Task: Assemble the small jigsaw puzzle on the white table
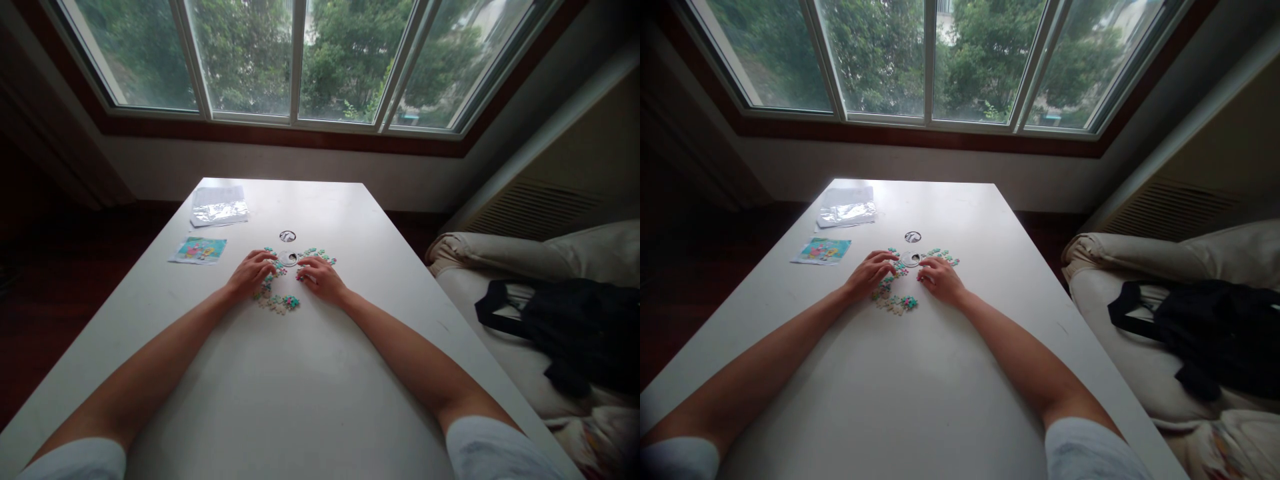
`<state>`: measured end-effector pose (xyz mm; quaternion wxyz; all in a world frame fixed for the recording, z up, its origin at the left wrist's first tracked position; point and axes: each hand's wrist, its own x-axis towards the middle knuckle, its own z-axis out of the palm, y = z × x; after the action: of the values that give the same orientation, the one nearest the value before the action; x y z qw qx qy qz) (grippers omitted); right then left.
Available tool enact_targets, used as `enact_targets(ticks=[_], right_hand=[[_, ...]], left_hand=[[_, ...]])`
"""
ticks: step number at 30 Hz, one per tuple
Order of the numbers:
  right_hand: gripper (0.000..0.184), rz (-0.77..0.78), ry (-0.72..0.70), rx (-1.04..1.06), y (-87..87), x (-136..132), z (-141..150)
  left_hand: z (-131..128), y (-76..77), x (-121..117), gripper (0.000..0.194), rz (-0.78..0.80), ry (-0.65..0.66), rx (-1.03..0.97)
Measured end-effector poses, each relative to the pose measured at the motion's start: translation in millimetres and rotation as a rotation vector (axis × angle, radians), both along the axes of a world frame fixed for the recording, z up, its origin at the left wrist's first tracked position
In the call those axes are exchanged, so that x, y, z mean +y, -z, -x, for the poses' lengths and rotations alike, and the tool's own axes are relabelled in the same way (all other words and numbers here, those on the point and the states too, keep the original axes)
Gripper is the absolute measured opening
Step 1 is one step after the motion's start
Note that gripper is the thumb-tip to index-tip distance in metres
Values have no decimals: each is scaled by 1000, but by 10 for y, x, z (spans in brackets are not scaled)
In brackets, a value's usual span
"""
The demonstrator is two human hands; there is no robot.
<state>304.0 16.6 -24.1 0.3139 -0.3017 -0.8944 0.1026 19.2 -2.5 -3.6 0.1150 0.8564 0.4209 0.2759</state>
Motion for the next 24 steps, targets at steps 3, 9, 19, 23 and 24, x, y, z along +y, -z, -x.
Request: enact_targets(ticks=[3,9,19,23,24], right_hand=[[19,-3,23,-11,33,17,0],[23,-38,34,-29,49,7,8],[21,-40,22,-37,23,-8,0],[21,-31,19,-39,23,-11,2],[21,-29,20,-40,24,-12,3]], left_hand=[[26,13,24,55,5,-21,-9],[55,46,51,52,-12,-72,-60],[84,24,52,47,-19,-122,-36],[108,30,63,50,-12,-155,-48],[121,39,72,50,-6,-154,-50]])
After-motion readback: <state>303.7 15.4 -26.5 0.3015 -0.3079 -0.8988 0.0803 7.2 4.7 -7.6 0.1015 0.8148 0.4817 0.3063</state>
